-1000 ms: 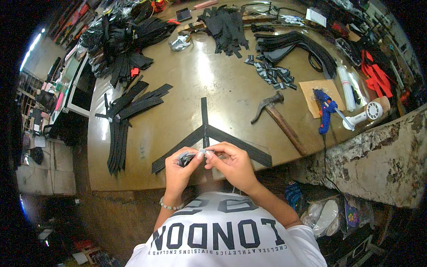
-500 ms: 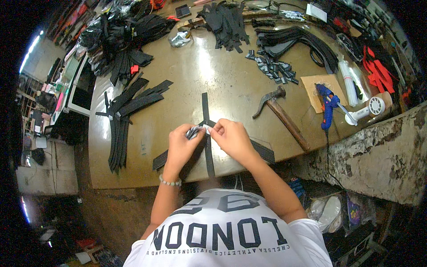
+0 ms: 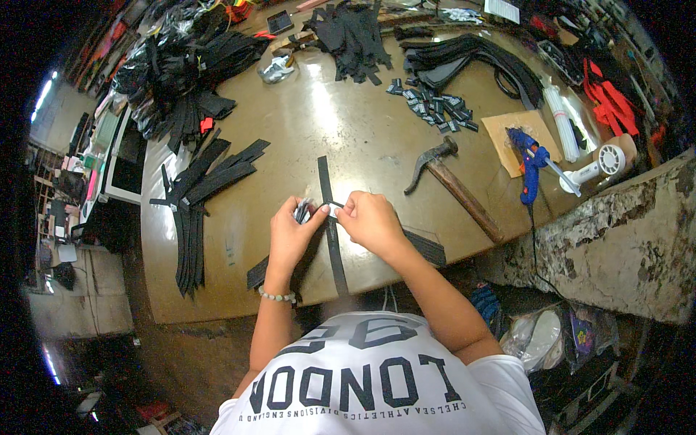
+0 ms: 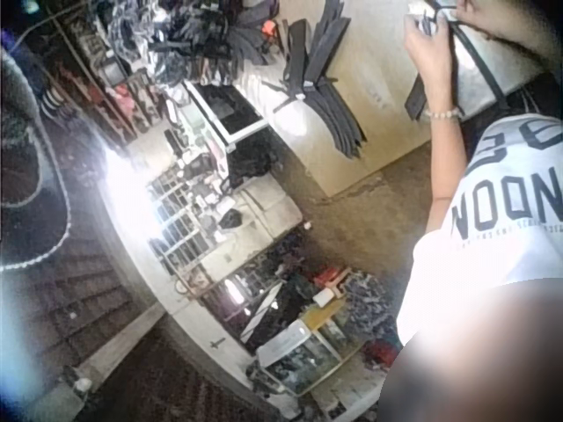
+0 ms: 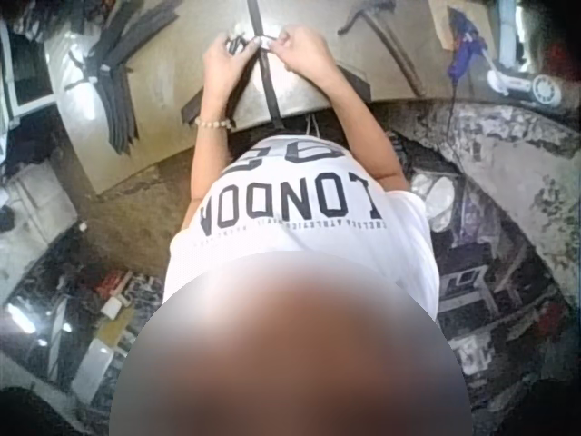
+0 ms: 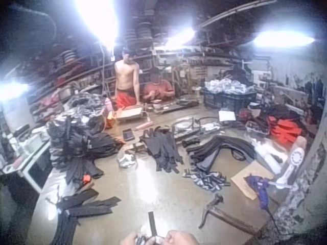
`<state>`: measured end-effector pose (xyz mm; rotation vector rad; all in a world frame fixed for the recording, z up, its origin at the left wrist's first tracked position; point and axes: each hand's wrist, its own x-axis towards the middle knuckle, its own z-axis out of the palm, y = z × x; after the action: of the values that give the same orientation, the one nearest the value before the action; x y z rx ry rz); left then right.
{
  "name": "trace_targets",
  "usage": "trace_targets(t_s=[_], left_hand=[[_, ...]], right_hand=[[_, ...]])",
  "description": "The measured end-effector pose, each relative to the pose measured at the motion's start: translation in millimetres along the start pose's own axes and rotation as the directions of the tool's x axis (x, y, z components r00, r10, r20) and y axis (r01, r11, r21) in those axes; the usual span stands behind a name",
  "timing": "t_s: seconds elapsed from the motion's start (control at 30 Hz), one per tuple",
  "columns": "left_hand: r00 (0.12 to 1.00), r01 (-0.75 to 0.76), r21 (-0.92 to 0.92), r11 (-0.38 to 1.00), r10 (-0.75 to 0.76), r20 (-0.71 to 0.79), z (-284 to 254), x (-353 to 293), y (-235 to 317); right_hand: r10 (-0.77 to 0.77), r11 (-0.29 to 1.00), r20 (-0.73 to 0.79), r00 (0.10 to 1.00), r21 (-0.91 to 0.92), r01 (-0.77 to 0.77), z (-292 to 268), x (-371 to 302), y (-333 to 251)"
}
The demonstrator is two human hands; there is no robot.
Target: The person assembles black straps by applying hot glue and attaching small metal clips. They repeatedly pick up straps, apply glue, and press clips onto the ends, then place the finished pieces on the table.
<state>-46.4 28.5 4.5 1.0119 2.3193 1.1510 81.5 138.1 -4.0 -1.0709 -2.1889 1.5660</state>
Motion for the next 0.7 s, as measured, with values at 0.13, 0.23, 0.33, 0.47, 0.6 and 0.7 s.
trace_targets(t_s=[0.13,0.23,0.33,0.47,0.6,0.7], left_hand=[[1.0,-0.006,-0.052,0.999,0.005,-0.012,-0.2,-1.0,-0.7],[0.998,0.049,-0.206,0.977,-0.056,-0.029,-14.7,-8.1,-4.0],[0.996,-0.073,-0.074,0.995,0.077,0.054,-26.5,-22.0,-8.9],[0.943,-0.325,-0.012,0.946,0.325,0.074,-17.2,-25.8,-12.8],[0.931,-0.355,-0.026,0.935,0.356,0.083,-10.7,-19.7,-13.9],[0.959,-0.28,-0.031,0.96,0.281,0.047,-8.0,-13.8,-13.6]], right_hand=[[-0.014,0.998,0.01,1.0,-0.06,0.015,-0.6,0.7,0.3],[-0.019,0.997,0.031,0.999,-0.07,0.021,-1.1,1.7,0.7],[0.014,0.999,0.04,0.999,-0.054,-0.011,-0.6,2.8,0.8],[0.017,1.0,0.032,0.999,-0.023,-0.016,0.1,2.8,0.9],[0.032,0.999,0.039,0.999,-0.016,-0.031,-1.1,2.4,-0.1],[0.048,0.999,0.046,0.998,0.003,-0.048,-1.7,1.9,-2.0]])
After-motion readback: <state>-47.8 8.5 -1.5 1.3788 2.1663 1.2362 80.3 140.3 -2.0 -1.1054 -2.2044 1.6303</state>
